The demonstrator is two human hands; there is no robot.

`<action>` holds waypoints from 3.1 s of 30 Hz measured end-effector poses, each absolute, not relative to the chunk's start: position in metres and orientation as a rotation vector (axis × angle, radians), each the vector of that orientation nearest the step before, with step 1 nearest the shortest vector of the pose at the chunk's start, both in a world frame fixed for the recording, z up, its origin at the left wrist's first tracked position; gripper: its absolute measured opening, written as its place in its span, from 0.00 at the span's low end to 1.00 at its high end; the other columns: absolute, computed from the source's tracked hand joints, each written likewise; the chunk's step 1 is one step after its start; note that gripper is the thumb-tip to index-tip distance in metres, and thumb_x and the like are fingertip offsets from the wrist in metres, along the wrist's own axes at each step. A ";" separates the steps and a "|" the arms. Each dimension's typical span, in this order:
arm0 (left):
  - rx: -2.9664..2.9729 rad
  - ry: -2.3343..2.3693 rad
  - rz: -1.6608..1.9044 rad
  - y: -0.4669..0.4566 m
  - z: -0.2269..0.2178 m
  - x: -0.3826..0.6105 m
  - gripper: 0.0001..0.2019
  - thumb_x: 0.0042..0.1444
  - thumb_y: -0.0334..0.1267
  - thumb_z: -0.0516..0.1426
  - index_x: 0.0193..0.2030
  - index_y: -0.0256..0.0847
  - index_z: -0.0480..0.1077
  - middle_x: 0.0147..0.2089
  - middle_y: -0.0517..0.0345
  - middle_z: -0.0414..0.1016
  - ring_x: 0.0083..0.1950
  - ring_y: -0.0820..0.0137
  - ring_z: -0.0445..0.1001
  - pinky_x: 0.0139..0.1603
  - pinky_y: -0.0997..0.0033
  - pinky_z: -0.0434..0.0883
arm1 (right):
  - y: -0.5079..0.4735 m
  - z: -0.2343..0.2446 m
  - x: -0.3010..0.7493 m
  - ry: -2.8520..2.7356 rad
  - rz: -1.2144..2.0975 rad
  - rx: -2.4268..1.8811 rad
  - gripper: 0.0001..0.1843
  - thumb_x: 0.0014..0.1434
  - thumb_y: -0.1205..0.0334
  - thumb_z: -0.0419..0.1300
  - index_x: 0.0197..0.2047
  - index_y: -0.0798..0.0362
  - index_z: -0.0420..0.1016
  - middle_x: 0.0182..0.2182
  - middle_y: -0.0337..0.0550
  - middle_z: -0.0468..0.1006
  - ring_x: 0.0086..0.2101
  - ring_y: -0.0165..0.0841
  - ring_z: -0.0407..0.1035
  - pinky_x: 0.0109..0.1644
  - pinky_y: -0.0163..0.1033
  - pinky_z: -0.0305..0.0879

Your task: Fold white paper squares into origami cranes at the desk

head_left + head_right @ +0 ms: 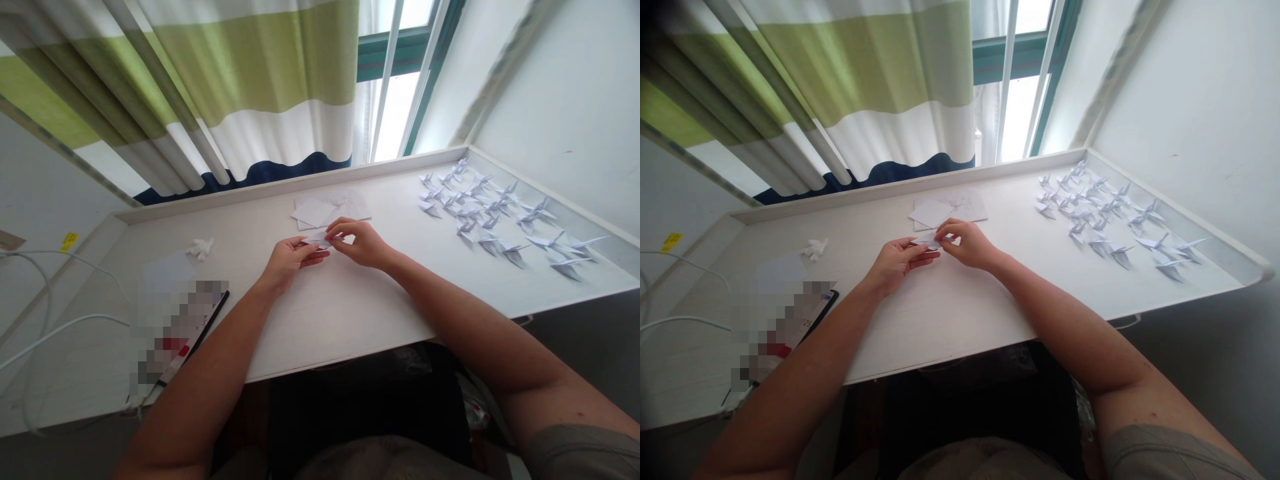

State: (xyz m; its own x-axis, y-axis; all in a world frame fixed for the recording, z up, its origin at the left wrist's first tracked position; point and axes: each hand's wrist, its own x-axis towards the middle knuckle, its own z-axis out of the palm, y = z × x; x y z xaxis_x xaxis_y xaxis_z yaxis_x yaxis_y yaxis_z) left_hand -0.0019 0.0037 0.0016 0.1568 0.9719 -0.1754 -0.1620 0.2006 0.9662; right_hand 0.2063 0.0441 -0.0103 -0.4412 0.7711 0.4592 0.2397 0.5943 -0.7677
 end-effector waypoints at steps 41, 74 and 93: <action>0.976 0.983 0.875 0.006 -0.005 -0.014 0.23 0.52 0.31 0.75 0.53 0.36 0.74 0.43 0.44 0.88 0.51 0.55 0.88 0.62 0.50 0.78 | 0.044 -0.009 0.205 -1.811 1.004 -0.898 0.05 0.58 0.63 0.67 0.38 0.51 0.85 0.36 0.43 0.86 0.38 0.37 0.78 0.46 0.44 0.76; 1.188 1.014 0.960 0.004 0.004 -0.009 0.23 0.49 0.46 0.76 0.49 0.39 0.79 0.40 0.51 0.87 0.45 0.61 0.84 0.50 0.60 0.74 | 0.047 -0.011 0.209 -1.606 1.331 -0.709 0.27 0.52 0.57 0.79 0.54 0.50 0.80 0.38 0.40 0.83 0.35 0.34 0.80 0.40 0.41 0.78; 1.609 1.295 0.957 0.005 -0.012 -0.006 0.26 0.50 0.33 0.70 0.54 0.44 0.69 0.42 0.58 0.79 0.41 0.66 0.80 0.47 0.61 0.76 | 0.049 -0.019 0.207 -1.790 1.214 -1.003 0.20 0.59 0.62 0.70 0.53 0.53 0.76 0.25 0.32 0.72 0.27 0.30 0.67 0.34 0.38 0.63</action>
